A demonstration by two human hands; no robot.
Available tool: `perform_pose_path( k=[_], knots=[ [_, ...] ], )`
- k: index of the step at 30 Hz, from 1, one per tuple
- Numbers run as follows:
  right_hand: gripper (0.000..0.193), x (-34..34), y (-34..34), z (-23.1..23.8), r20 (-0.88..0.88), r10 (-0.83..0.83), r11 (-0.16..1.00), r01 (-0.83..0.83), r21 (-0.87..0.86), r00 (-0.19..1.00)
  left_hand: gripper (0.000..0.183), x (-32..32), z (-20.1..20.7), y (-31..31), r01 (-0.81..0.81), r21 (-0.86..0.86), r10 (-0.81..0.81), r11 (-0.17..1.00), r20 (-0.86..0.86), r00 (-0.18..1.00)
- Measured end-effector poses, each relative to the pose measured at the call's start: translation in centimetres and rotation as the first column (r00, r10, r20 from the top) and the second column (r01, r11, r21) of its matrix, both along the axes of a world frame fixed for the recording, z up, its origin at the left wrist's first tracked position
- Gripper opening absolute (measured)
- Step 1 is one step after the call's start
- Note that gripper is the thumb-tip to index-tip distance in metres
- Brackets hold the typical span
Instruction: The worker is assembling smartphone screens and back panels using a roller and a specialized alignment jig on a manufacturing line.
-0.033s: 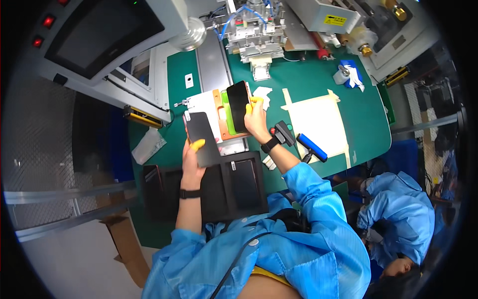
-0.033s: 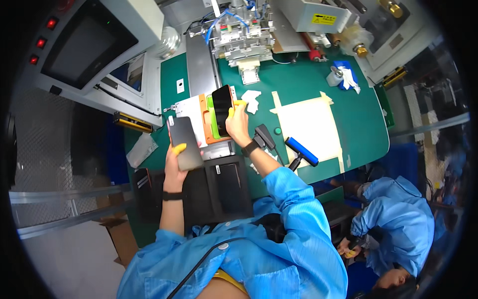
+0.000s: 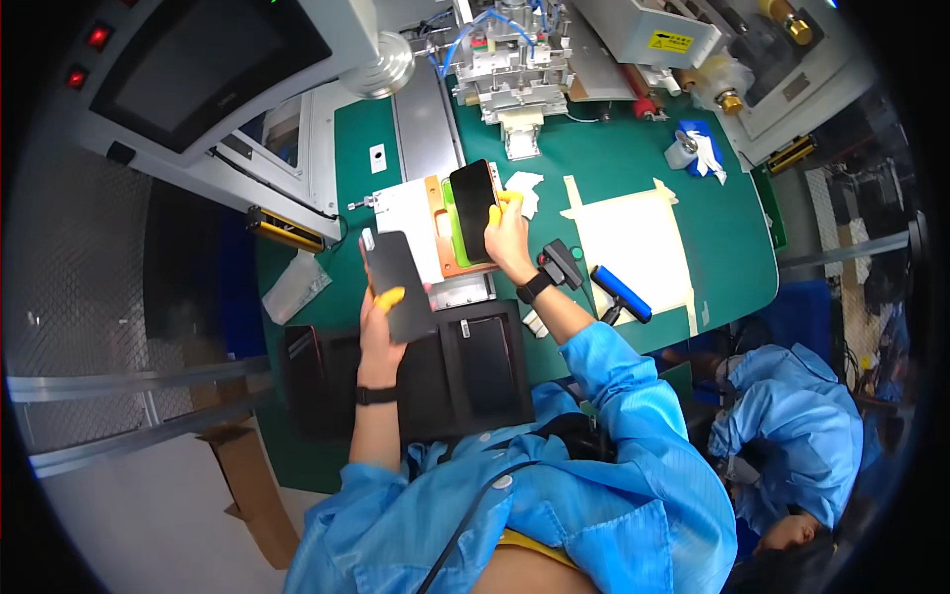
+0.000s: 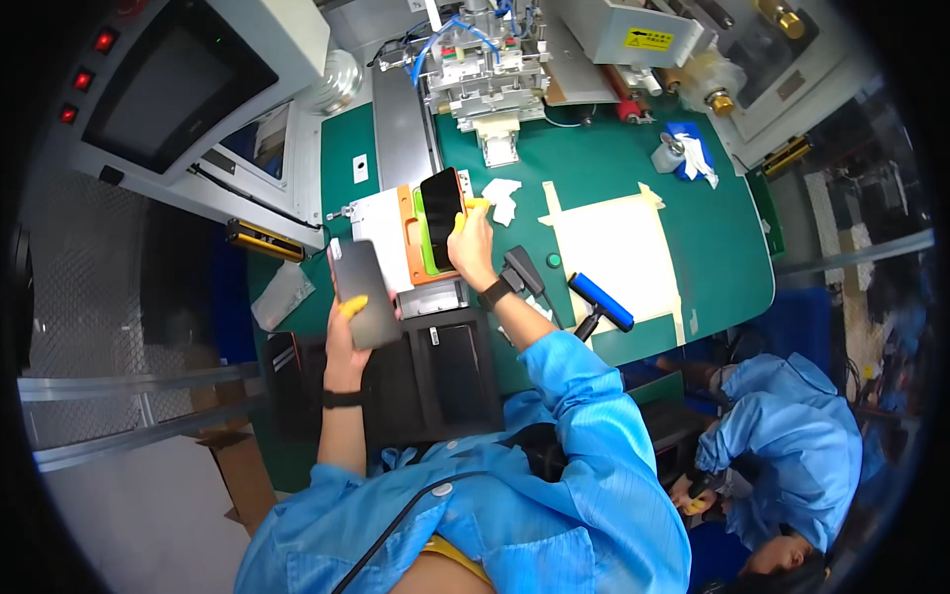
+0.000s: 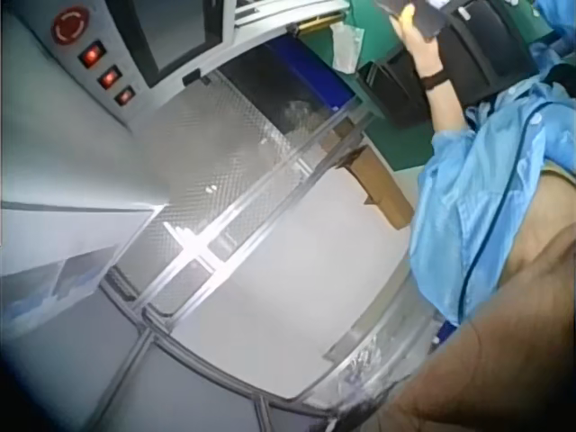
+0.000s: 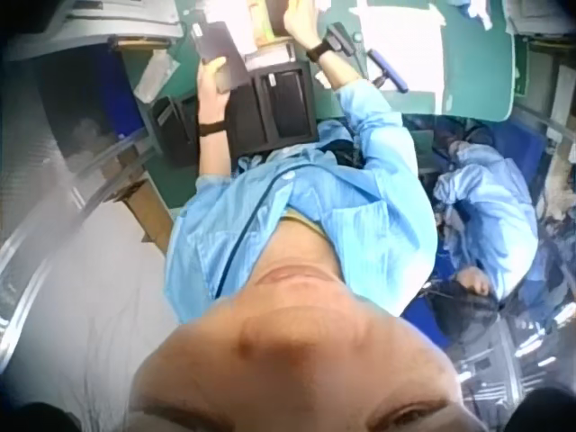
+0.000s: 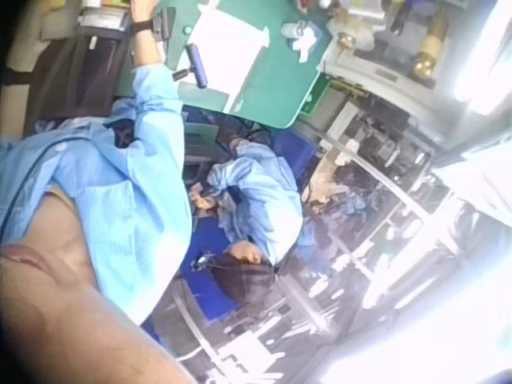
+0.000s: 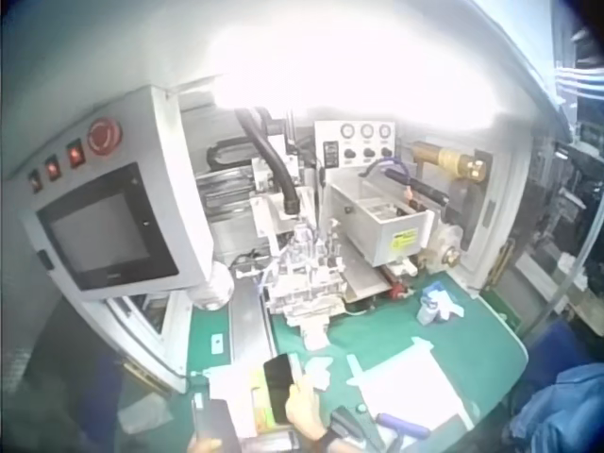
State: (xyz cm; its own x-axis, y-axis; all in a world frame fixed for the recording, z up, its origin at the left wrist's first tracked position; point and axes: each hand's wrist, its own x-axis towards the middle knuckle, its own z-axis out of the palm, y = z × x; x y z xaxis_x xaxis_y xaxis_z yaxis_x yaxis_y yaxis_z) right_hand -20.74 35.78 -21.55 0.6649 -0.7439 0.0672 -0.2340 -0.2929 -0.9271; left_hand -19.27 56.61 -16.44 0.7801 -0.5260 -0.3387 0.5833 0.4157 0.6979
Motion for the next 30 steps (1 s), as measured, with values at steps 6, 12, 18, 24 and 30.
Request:
perform_pose_path(
  k=[6, 12, 18, 24, 30],
  knots=[
    [0.037, 0.0, 1.8, -1.3, -0.242, -0.092, 0.93, -0.003, -0.368, 0.966, 0.042, -3.8, -2.3, 5.2, -0.111, -0.044, 0.103, 0.993, -0.158, 0.982],
    [0.033, -6.5, -1.7, -0.7, -0.171, 0.016, 0.91, -0.085, -0.406, 0.985, 0.047, -4.9, -2.4, 6.0, -0.093, -0.105, 0.065, 0.99, -0.238, 0.969],
    [0.023, -11.8, -3.9, -2.2, -0.126, 0.017, 0.955, -0.053, -0.293, 0.992, 0.048, 1.2, -0.7, -2.0, -0.028, -0.135, 0.038, 0.99, 0.072, 0.997],
    [0.021, -21.2, -7.3, -4.6, -0.364, -0.25, 0.96, 0.18, -0.214, 0.897, 0.043, 2.6, -2.2, -7.3, 0.057, -0.001, -0.057, 0.998, 0.045, 0.997],
    [0.024, -27.3, -8.7, -6.3, -0.524, -0.389, 0.917, 0.266, -0.297, 0.757, 0.034, 2.3, -1.9, -9.7, 0.106, -0.006, -0.106, 0.994, -0.018, 0.994]
  ],
)
